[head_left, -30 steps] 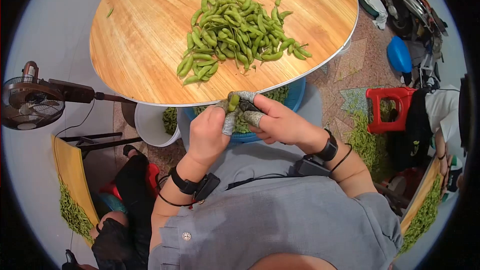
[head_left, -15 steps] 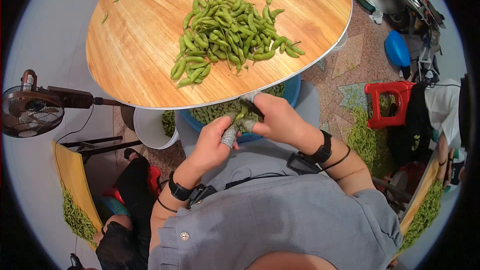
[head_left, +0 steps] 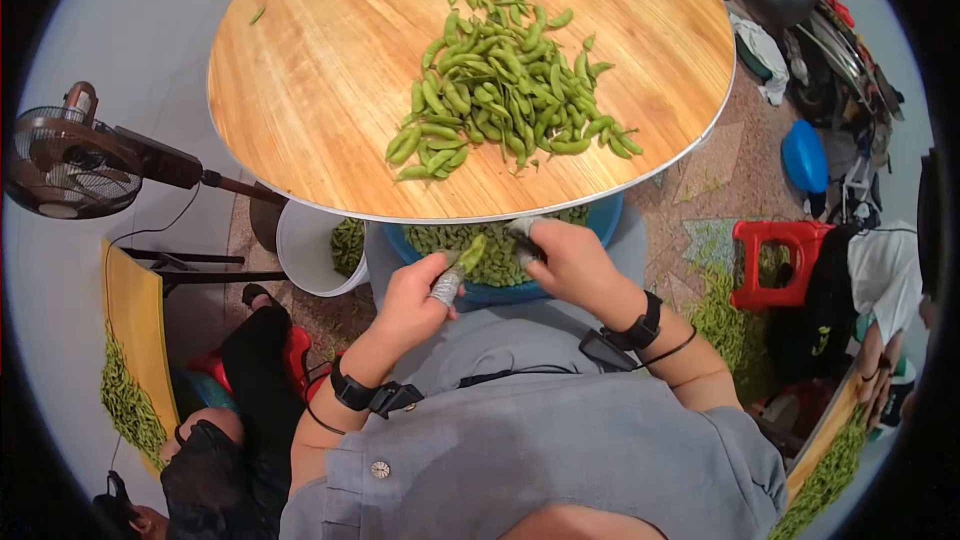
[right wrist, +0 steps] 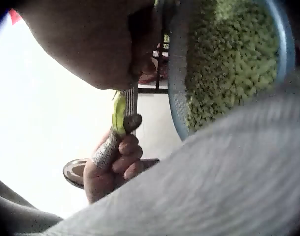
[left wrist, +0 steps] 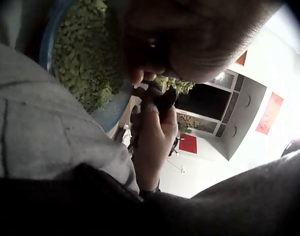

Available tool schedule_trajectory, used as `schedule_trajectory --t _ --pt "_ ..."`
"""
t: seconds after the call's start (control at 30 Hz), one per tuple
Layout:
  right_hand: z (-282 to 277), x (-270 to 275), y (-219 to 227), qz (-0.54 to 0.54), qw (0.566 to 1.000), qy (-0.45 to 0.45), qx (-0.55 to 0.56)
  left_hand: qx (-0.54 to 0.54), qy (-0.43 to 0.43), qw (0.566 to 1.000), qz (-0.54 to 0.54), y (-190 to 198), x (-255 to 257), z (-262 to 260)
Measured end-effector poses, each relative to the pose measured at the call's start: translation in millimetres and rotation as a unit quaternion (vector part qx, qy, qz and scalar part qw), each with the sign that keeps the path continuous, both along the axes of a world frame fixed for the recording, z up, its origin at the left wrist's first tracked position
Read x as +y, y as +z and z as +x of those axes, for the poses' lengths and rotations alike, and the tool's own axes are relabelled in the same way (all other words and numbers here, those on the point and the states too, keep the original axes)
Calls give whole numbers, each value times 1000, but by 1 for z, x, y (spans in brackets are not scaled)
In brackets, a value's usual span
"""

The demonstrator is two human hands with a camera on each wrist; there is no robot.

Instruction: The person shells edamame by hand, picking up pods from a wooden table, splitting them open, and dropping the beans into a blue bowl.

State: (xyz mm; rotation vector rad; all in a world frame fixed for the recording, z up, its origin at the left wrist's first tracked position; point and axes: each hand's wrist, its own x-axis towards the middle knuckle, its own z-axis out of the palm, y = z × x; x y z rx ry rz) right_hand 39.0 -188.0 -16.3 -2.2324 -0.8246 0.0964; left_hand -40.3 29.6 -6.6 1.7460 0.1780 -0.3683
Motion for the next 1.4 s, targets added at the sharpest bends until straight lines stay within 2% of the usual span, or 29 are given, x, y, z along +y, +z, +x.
schedule_trajectory --t 0.07,0.13,0.17,0.23,0.27,0.33,0.4,0.43,0.47,0.5,0.53,0.57,0.63,0.67,0.8,0.87,0.9,0.97,1.0,1.07,1.13,1.17,1.2,1.23,1.3,1.4 --pt "-7 1 2 -5 999 42 0 8 25 1000 16 -9 4 -3" --pt "-11 5 13 -37 998 40 7 -16 26 993 110 -14 6 -3" --pt "-13 6 14 -27 999 17 -22 -18 30 994 108 -14 6 -2" --pt "-12 9 19 -19 999 -6 -51 -156 -7 955 253 -12 1 0" --pt "-11 13 23 21 999 19 -40 -156 -6 955 251 -8 -3 0" --pt "-13 19 23 61 997 42 -29 -210 -6 965 155 4 -12 4" --pt "-11 24 15 122 989 30 78 -230 -9 961 154 10 -13 5" --pt "-11 24 11 148 960 14 236 -149 -14 987 61 13 -14 4" --pt "-10 24 12 147 960 14 236 -62 -22 997 -33 14 -13 3" --pt "-11 23 17 200 905 14 375 -60 -24 997 -33 15 -14 2" --pt "-11 22 22 246 828 14 503 -51 -21 993 -105 15 -17 2" --pt "-10 20 25 246 829 12 503 -42 -18 983 -178 14 -19 2" --pt "-6 17 30 235 793 16 562 -52 -18 979 -195 12 -19 2" --pt "-4 15 30 234 794 15 562 -63 -17 975 -211 10 -19 3" --pt "1 10 31 219 776 20 592 -98 -34 976 -190 0 -19 5" --pt "3 7 29 212 768 26 604 -111 -41 983 -138 -1 -18 6" --pt "4 6 29 205 772 33 601 -111 -39 983 -140 -3 -16 8" --pt "6 7 28 194 775 42 600 -220 -89 970 -50 -7 -13 11" --pt "7 7 28 184 783 43 593 -219 -85 971 -51 -7 -14 12" --pt "6 10 25 171 792 46 585 -297 -94 950 14 -6 -18 13" --pt "-1 14 17 149 894 -8 422 -316 -75 944 55 -11 -18 11" --pt "-5 15 13 147 894 -8 423 -334 -60 936 96 -13 -17 10" --pt "-7 16 7 91 967 -32 236 -334 -60 936 95 -10 -14 9" --pt "-9 17 4 31 997 -54 38 -324 -27 937 127 -5 -7 7" --pt "-12 17 7 10 999 -44 15 -293 28 938 184 -3 13 0" --pt "-10 12 18 2 998 -45 -33 -267 101 936 206 3 42 -14"
